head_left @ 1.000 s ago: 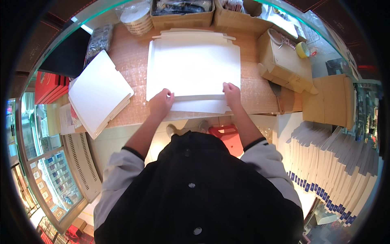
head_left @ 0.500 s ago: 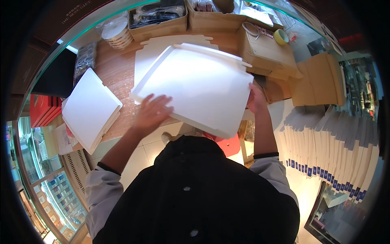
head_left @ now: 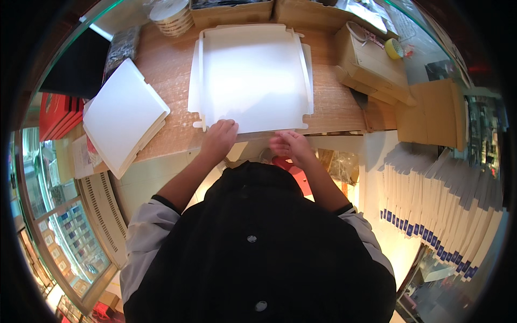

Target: The person assembles white cardboard boxes by folding and interlocking their flaps on a wooden table. They retrieve a stack of flat boxes from a plastic bag, then repeatedly fold each box into shape and stack the finished units.

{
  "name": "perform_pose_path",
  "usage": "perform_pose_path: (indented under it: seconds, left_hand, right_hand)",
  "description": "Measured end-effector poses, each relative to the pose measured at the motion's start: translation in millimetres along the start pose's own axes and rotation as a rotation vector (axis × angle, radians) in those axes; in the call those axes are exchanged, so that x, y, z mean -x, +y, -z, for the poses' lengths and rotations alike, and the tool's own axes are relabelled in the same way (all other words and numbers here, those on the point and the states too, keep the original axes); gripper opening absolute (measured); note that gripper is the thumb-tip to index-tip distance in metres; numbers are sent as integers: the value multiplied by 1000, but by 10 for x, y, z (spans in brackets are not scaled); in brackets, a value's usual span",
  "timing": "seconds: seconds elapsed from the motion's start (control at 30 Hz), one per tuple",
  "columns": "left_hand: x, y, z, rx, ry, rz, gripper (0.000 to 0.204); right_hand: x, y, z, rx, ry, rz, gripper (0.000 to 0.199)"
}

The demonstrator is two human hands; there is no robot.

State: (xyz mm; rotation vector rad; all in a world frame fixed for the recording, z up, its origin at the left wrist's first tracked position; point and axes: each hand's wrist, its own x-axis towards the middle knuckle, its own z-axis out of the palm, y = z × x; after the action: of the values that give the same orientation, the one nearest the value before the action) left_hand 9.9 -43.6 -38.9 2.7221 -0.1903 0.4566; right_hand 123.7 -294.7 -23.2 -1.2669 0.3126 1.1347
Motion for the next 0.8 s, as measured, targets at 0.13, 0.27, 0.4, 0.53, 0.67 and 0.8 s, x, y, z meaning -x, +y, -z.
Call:
perform_pose_path:
  seconds: [0.13, 0.27, 0.4, 0.53, 0.67, 0.8]
  left_hand:
    - [26, -66, 92, -13, -67, 10, 21]
    - [74, -156, 19, 70, -131, 16, 19]
    - [-194, -227, 74, 310, -251, 376, 16]
    - [-327, -299, -15, -91, 5, 42, 16]
    - [-244, -230, -183, -129, -34, -119, 15]
    - [-213, -282, -183, -255, -145, -204, 12]
  right_hand:
    - [205, -145, -252, 1136, 256, 681, 21]
    - [-133, -234, -75, 1582, 134, 1135, 20]
    - [-505, -481, 39, 1724, -70, 835, 22]
    - [-557, -625, -122, 1658, 163, 1061, 20]
    - [-695, -464, -51, 1677, 205, 1005, 17]
    - [-686, -310, -68, 1559, 71, 1212, 13]
